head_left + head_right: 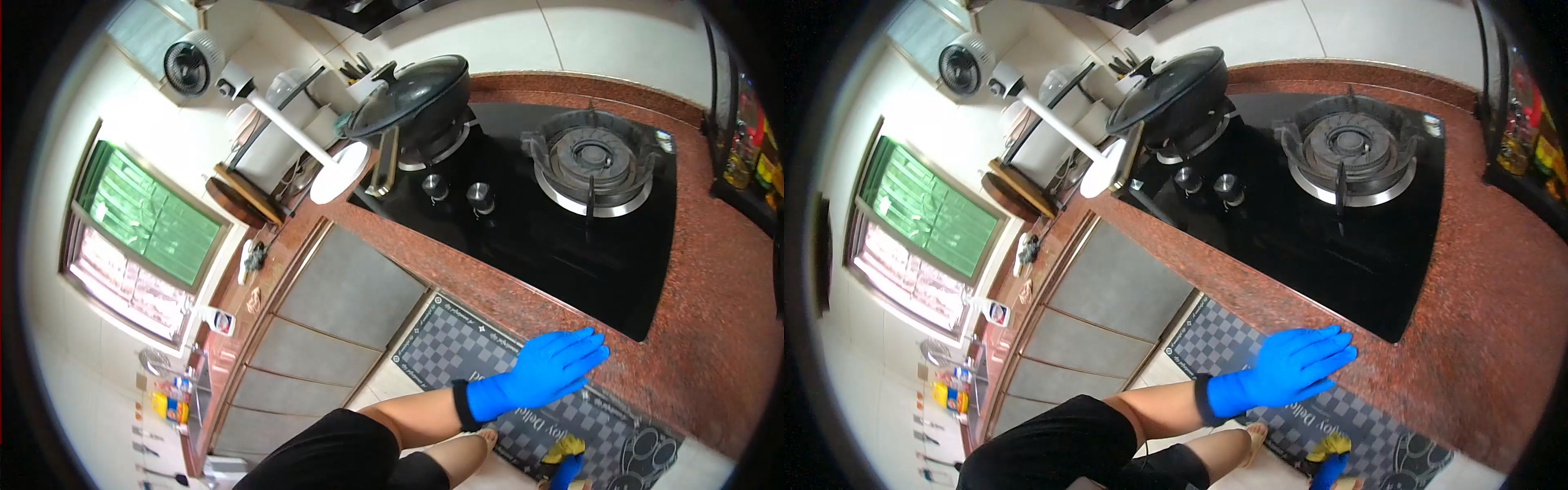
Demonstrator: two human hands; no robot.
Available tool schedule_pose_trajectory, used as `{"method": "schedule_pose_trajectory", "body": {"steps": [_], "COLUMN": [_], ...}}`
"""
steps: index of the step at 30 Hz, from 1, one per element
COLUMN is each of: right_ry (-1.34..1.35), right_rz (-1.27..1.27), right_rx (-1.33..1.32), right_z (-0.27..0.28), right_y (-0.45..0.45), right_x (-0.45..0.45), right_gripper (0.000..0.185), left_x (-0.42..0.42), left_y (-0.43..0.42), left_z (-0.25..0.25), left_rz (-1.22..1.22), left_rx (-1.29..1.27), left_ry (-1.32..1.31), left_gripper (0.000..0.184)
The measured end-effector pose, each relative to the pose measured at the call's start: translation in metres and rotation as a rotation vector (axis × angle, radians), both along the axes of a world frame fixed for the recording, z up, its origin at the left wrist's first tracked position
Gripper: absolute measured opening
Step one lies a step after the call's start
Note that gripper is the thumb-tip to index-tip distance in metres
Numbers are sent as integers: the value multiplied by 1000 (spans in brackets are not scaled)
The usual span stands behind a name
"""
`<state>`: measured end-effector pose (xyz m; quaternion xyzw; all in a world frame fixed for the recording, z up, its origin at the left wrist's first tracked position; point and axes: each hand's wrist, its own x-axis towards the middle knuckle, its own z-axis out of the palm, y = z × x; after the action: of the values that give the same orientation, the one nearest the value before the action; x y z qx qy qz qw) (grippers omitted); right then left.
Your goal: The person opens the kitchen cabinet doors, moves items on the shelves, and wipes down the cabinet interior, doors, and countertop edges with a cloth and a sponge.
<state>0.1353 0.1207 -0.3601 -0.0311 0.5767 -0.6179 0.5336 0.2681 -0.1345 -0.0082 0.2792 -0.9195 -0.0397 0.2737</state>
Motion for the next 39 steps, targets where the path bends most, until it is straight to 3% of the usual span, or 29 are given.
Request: {"method": "schedule_pose_trajectory", "body": {"steps": [1, 2, 3, 4, 6, 7, 8, 9, 10, 12, 14, 15, 16, 18, 20, 21, 25, 27, 28, 29, 30, 32, 33, 34, 35, 36, 37, 38, 39], "right_ry": [145, 310, 169, 268, -223, -121, -188, -288, -438, -551, -834, -719, -515, -842, -857, -865, 78, 575, 397, 217, 38, -204, 75, 9, 81, 479, 668, 857, 812], "right_rz": [18, 141, 232, 257, 120, 169, 233, 134, 14, -11, 63, 3, 79, 41, 58, 78, 373, 520, 417, 314, 205, 409, 767, 865, 795, 1132, 1326, 1530, 1503], "right_rx": [13, 162, -74, -143, -230, -191, -258, -275, -262, -287, -586, -298, -366, -652, -466, -376, -33, 55, 35, 19, 9, -61, -49, 40, -94, -70, -43, -24, -92], "right_z": [29, -18, -17, 107, 227, 226, 286, 331, 334, 397, 428, 424, 423, 409, 438, 449, 411, 392, 401, 419, 430, 438, 422, 415, 461, 472, 484, 496, 505], "right_y": [6, 38, 42, 8, -9, 6, -2, -2, 14, 35, 45, 53, 64, 87, 104, 111, 175, 197, 199, 203, 207, 206, 211, 206, 202, 195, 189, 185, 184], "right_x": [17, 29, 37, 47, 75, 81, 86, 96, 102, 108, 111, 116, 119, 124, 132, 137, 141, 134, 142, 155, 168, 196, 209, 232, 268, 282, 298, 313, 321], "right_gripper": [35, 35, 33, 29, 37, 39, 41, 41, 43, 41, 41, 44, 47, 49, 49, 48, 46, 49, 46, 43, 40, 40, 41, 40, 39, 39, 39, 40, 40], "left_x": [5, 13, 15, 14, 21, 24, 29, 35, 43, 72, 107, 126, 141, 167, 183, 197, 244, 269, 281, 291, 298, 303, 305, 302, 300, 301, 303, 305, 317], "left_y": [4, 7, 6, 4, 3, 1, 1, 0, 4, 36, 90, 124, 158, 215, 255, 270, 305, 319, 326, 332, 338, 352, 358, 362, 371, 381, 380, 380, 375], "left_z": [4, 14, 22, 28, 34, 45, 55, 57, 60, 76, 72, 68, 77, 55, 32, 40, 61, 49, 46, 52, 58, 81, 95, 128, 114, 100, 134, 115, 80], "left_rz": [-8, -32, -64, -104, -155, -202, -242, -263, -283, -375, -410, -407, -386, -547, -144, -63, 249, 305, 330, 287, 249, 120, -46, -131, -142, -149, -92, -257, -391], "left_rx": [65, 126, 190, 250, 270, 253, 232, 321, 405, 1506, 1855, 2035, 2305, 2370, 2457, 2310, 1755, 1711, 1691, 1696, 1865, 2212, 2447, 2503, 2353, 2199, 1992, 1982, 1943], "left_ry": [-28, -43, -44, -38, -8, 6, 18, -17, -56, 366, 598, 717, 797, 877, 658, 577, 302, 416, 471, 485, 680, 1064, 1136, 1015, 957, 906, 695, 750, 814], "left_gripper": [50, 54, 58, 63, 67, 65, 64, 62, 60, 62, 69, 72, 80, 75, 44, 37, 11, 12, 13, 18, 24, 35, 51, 53, 52, 50, 43, 41, 39]}}
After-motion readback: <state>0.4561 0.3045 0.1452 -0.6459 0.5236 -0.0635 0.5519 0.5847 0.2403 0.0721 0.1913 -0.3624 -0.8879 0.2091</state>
